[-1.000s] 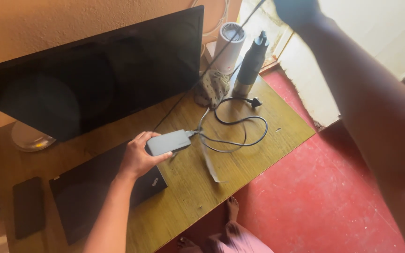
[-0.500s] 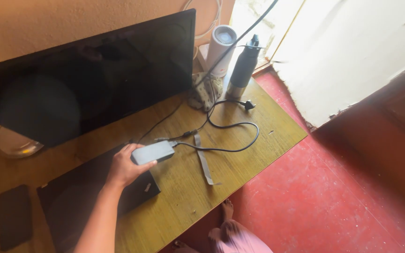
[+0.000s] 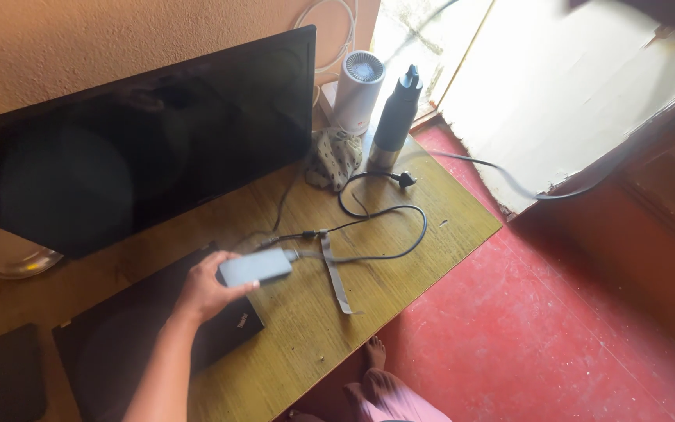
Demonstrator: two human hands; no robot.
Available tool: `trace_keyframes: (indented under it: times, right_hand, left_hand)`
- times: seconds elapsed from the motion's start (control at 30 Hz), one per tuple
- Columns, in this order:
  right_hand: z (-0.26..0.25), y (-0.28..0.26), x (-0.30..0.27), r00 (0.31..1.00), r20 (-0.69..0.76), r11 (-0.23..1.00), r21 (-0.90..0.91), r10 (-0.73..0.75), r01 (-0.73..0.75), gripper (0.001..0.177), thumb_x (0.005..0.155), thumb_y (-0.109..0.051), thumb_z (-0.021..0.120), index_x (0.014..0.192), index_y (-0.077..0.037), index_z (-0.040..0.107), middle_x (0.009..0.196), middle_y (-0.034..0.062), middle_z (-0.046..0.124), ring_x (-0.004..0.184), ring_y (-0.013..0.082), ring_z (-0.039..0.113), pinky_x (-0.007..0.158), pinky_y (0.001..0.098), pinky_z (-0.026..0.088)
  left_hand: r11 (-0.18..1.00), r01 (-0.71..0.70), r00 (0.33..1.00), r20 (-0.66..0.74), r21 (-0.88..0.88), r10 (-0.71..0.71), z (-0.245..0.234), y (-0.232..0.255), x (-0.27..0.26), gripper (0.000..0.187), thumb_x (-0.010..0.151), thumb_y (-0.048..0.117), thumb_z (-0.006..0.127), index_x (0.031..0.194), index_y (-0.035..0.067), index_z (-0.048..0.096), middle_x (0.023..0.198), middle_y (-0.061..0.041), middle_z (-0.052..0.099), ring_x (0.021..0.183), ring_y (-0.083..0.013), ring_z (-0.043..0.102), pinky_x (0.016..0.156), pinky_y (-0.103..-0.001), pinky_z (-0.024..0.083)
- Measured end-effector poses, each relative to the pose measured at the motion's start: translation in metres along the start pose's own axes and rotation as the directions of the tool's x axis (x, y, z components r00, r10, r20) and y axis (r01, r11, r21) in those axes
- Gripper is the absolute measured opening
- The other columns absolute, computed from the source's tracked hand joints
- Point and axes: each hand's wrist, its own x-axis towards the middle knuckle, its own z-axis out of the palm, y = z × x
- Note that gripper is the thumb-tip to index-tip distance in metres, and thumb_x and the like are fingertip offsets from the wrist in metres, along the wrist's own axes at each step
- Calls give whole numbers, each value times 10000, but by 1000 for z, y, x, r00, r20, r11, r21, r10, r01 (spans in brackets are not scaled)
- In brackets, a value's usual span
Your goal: Organize power cables for a laptop and monitor, and wipe down a small air purifier and the desk surface.
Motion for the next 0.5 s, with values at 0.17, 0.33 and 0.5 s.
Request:
trace_keyframes:
  times: [0.17, 0.33, 0.5]
  right_hand:
    - [64, -178, -26, 998, 37, 999, -26, -43, 44, 221, 1045, -172, 558, 1103, -89, 755, 954, 20, 741, 625, 203, 634, 549, 370, 535]
    - [132, -209, -23, 966, -43, 965, 56, -254, 256, 237, 1029, -252, 557, 1101, -126, 744, 822, 113, 704, 712, 229, 656, 687, 405, 519]
    - [200, -219, 13, 923, -155, 838, 387, -353, 385, 273, 1088, -277, 505, 1111, -89, 702, 926, 20, 696, 831, 138, 626, 750, 348, 508]
  left_hand:
    - [999, 22, 996, 85, -23, -20, -2, -3, -22, 646, 577, 423, 914, 1096, 83, 734, 1045, -93, 764, 960, -221, 743, 861, -367, 583]
    - [987, 136, 977, 175, -85, -120, -7, 6, -38, 641, 570, 430, 892, 1091, 96, 725, 1007, -73, 776, 919, -224, 781, 845, -362, 611]
    - [1000, -9, 990, 139, -20, 11, 5, 0, -46, 646, 572, 451, 909, 1073, 88, 722, 1036, -74, 754, 973, -224, 734, 873, -369, 574]
